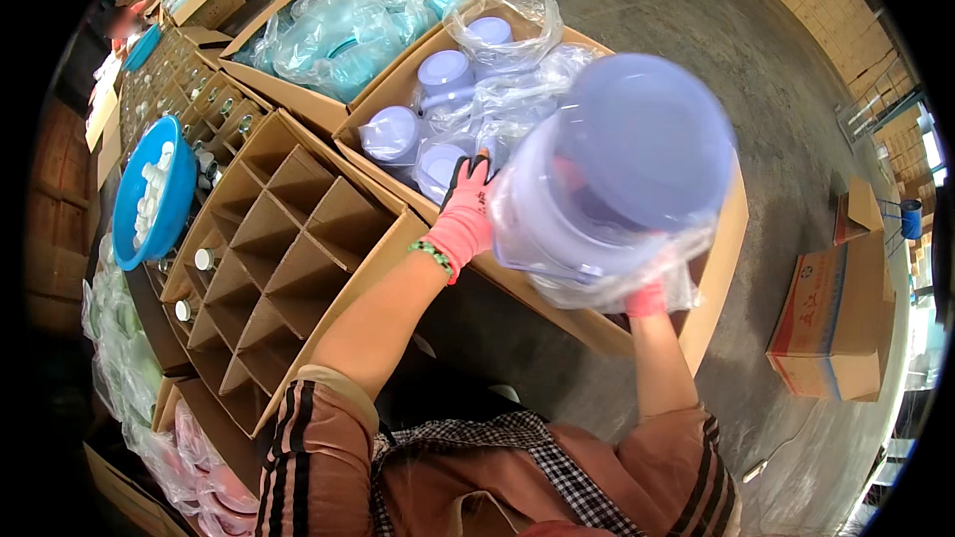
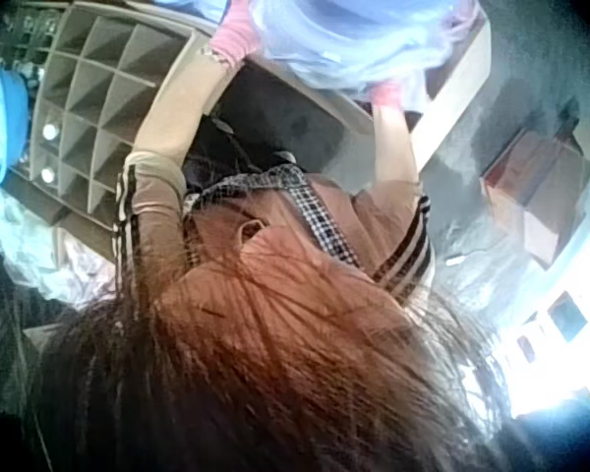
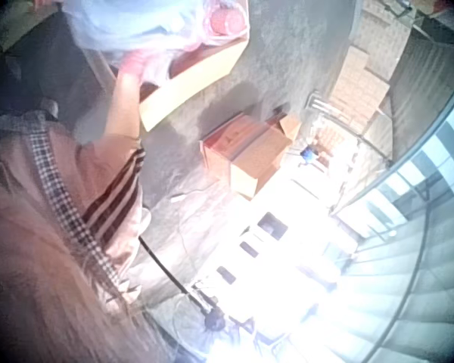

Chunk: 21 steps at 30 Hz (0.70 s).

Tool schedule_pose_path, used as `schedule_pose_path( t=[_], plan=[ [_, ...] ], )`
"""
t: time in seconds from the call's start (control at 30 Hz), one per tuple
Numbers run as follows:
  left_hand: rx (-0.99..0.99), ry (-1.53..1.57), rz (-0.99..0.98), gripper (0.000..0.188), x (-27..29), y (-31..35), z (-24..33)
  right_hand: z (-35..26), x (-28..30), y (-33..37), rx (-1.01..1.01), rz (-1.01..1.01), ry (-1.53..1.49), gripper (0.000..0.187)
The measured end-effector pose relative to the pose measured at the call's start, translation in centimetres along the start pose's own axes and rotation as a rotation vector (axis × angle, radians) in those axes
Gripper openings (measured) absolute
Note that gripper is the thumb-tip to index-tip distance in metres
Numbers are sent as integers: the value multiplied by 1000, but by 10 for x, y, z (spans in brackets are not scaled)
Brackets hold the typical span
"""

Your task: The person assembles purple electric kettles by inserting a metal heating element into the base, screwing on the lid, and placing the unit into a plastic bag. They then place the packaged kettles into a cardboard box.

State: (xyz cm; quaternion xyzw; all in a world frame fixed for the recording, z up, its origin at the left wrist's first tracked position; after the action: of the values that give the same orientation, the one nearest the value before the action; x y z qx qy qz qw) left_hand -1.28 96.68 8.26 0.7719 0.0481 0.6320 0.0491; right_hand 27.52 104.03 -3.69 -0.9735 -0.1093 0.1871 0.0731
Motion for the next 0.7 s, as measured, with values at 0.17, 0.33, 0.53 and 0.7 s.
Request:
schedule_pose_path(
  t=[0.17,0.33,0.53,0.7],
  plan=[
    [106,301,278,57,-41,25,-19,11,-18,-32,9,-26,57,33],
    [113,1657,312,61,-49,29,-20,24,-43,1,44,-233,454,29],
    [-45,1607,212,64,5,41,-5,10,-55,-13,35,-297,970,25],
    [114,1207,529,46,33,73,9,-40,-90,-11,155,-371,910,25]
  ],
)
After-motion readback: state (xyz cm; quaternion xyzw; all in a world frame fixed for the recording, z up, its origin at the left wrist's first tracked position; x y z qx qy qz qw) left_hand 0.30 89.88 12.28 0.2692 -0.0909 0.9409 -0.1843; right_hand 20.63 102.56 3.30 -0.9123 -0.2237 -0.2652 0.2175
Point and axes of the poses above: each hand's wrist, its own y-axis away from the middle knuckle, its own x-axis out of the back of the hand, z = x × y, the point moved 1 cm from there along -y, towards the middle knuckle, and after that the axes turned 8 degrees about x, right-handed, at the moved point
